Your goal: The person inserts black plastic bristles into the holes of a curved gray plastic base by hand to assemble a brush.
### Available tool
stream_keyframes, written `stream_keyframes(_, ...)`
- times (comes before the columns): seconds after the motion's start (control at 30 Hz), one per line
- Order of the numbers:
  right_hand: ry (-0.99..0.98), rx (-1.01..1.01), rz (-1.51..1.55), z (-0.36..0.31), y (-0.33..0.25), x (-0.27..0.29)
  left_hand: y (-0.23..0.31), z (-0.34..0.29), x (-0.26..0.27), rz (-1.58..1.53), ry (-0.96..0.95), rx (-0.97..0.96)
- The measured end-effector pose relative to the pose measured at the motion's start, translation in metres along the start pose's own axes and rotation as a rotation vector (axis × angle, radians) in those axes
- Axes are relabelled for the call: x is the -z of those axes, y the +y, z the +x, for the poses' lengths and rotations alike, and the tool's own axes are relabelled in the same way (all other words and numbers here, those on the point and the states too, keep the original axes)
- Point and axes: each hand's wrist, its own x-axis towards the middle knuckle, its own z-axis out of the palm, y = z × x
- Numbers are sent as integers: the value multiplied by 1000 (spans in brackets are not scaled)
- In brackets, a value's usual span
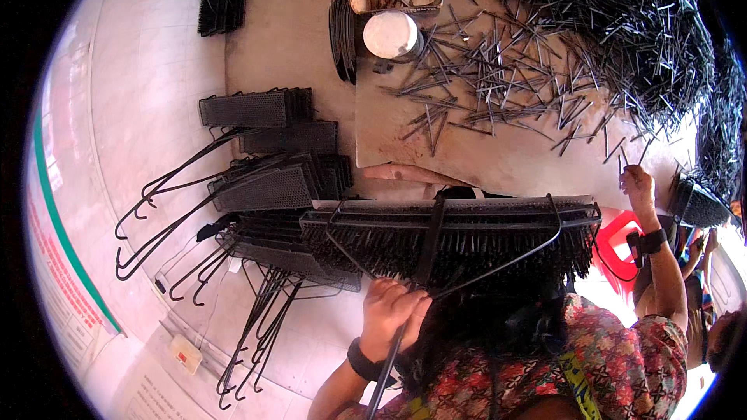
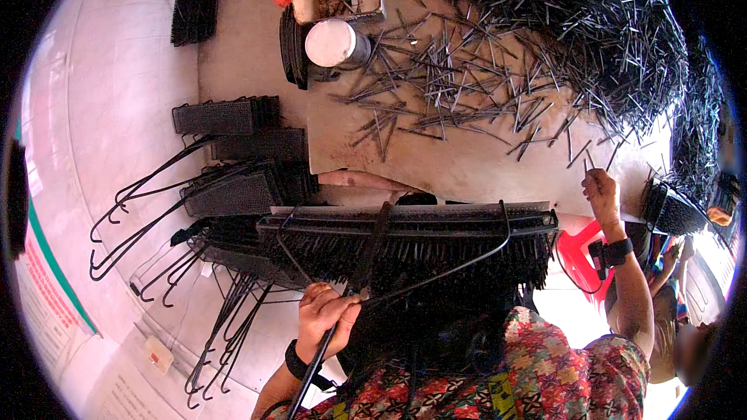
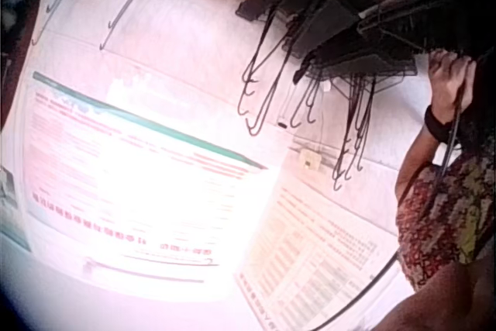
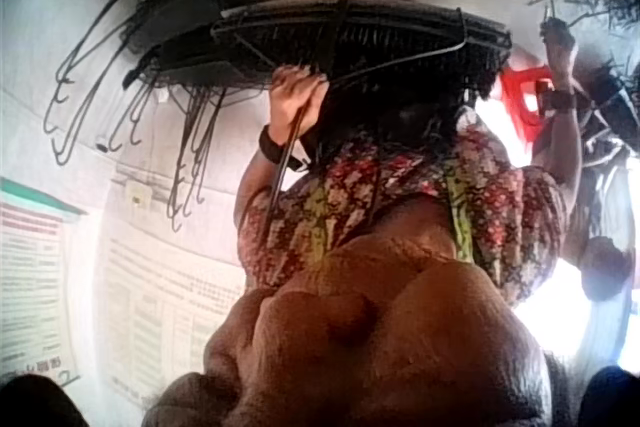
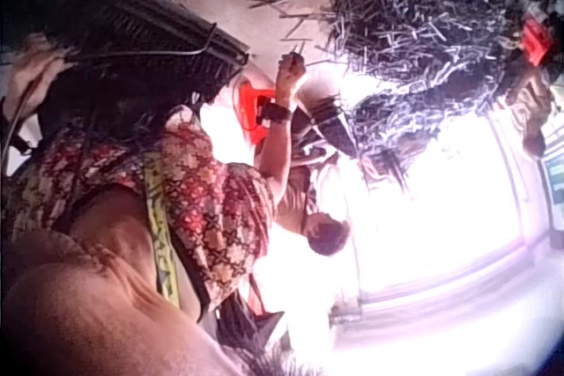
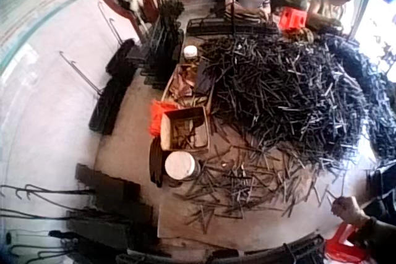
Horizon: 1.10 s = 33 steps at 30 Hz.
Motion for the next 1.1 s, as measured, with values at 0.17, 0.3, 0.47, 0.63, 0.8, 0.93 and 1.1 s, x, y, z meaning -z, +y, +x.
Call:
stream_keyframes(0.17,-4,154,-4,14,-29,-24,8,17,11,67,-5,-7)
stream_keyframes(0.3,3,255,-117,31,-89,-46,2,21,16,63,-40,19)
stream_keyframes(0.47,25,588,-251,45,-173,-78,-17,32,33,9,-35,3)
stream_keyframes(0.63,-116,987,-276,59,-297,-177,-69,24,59,-59,-12,0)
stream_keyframes(0.8,-238,1435,-408,89,-398,-316,-110,20,109,-97,30,-11)
stream_keyframes(0.93,-74,1557,-705,147,-437,-415,-135,16,152,-96,-5,3)
stream_keyframes(1.1,9,1350,-928,196,-414,-469,-172,11,187,-96,18,-35)
